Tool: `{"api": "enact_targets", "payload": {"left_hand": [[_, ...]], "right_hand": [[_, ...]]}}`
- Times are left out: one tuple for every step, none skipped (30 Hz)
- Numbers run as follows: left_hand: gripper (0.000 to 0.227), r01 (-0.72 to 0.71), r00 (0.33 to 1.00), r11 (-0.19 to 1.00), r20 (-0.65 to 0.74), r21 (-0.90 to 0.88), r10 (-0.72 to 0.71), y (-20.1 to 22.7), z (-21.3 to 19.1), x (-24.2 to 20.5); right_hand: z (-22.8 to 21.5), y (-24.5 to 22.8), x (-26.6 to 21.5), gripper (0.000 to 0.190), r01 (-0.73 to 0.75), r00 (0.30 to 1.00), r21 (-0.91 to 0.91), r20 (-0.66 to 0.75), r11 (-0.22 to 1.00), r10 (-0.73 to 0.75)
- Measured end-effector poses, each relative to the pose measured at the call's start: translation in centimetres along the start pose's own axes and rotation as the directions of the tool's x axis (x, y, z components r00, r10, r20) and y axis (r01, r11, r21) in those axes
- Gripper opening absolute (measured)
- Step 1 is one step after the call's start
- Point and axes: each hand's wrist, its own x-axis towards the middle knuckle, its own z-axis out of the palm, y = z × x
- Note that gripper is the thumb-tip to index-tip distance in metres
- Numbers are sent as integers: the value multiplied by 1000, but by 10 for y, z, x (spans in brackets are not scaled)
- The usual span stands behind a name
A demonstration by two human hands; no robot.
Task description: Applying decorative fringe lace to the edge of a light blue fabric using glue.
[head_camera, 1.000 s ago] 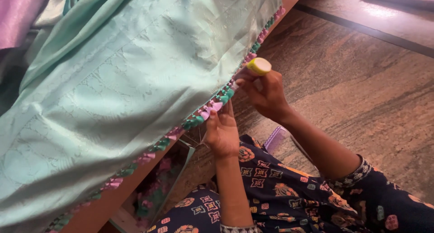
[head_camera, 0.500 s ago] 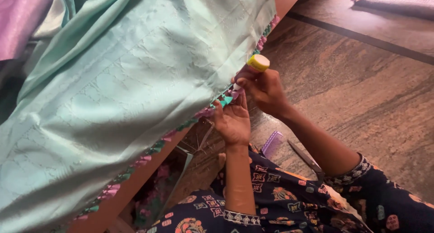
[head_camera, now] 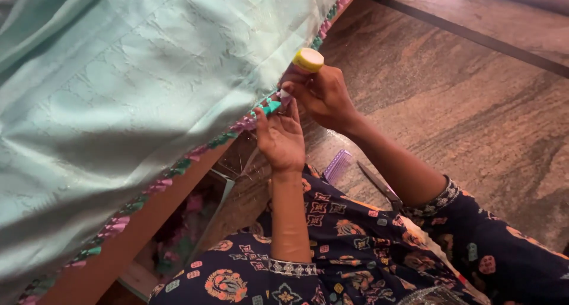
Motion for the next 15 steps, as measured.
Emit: {"api": "enact_targets", "payload": {"left_hand": [[42, 1, 1000, 1000, -12, -15, -1, -1, -4, -1], [42, 4, 1000, 1000, -16, -17, -4, 0, -5, -1], [42, 8, 1000, 1000, -4, -28, -8, 0, -5, -1], [42, 11, 1000, 999, 7, -38, -10, 0, -6, -2], [42, 13, 1000, 999, 3, -39, -13, 0, -7, -4], [43, 12, 1000, 999, 24, -49, -11, 0, -8, -3], [43, 10, 999, 998, 46, -59, -8, 1, -8, -2], [43, 5, 999, 998, 50, -60, -2, 4, 4, -3], [46, 5, 999, 1000, 39, -11, -5, 8, 16, -3], [49, 7, 1000, 999, 27, 39, -8, 11, 28, -5], [49, 3, 1000, 999, 30, 39, -5, 11, 27, -4], [50, 0, 999, 1000, 42, 32, -1, 11, 27, -4], [50, -4, 999, 1000, 54, 24, 3, 10, 26, -3], [50, -7, 999, 1000, 53, 24, 6, 9, 20, -3], [50, -1, 999, 1000, 46, 4, 1, 7, 14, -3]], "right_hand": [[0, 1, -2, 12, 3, 1000, 4, 3, 1000, -3], [0, 0, -2, 12, -2, 1000, 2, 3, 1000, 2], [-1, 0, -2, 12, -8, 1000, 24, -1, 1000, 8], [-1, -1, -2, 13, -15, 1000, 47, -5, 999, 15], [-2, -1, -5, 13, -20, 1000, 46, -5, 999, 20], [-3, -1, -5, 14, -39, 999, 91, -18, 995, 41], [-3, -1, -4, 14, -57, 998, 137, -30, 989, 62], [-5, 0, -3, 14, -52, 998, 137, -28, 989, 56], [-6, 0, -1, 15, -67, 997, 139, -40, 988, 74], [-8, 0, -1, 15, -85, 994, 142, -53, 986, 93], [-8, 1, 0, 15, -81, 995, 143, -51, 986, 89], [-8, 1, 0, 15, -86, 994, 132, -61, 987, 95], [-8, 2, 0, 15, -92, 992, 122, -70, 988, 101], [-8, 1, 0, 15, -92, 993, 123, -68, 988, 100], [-8, 1, 1, 15, -92, 993, 115, -66, 989, 100]]}}
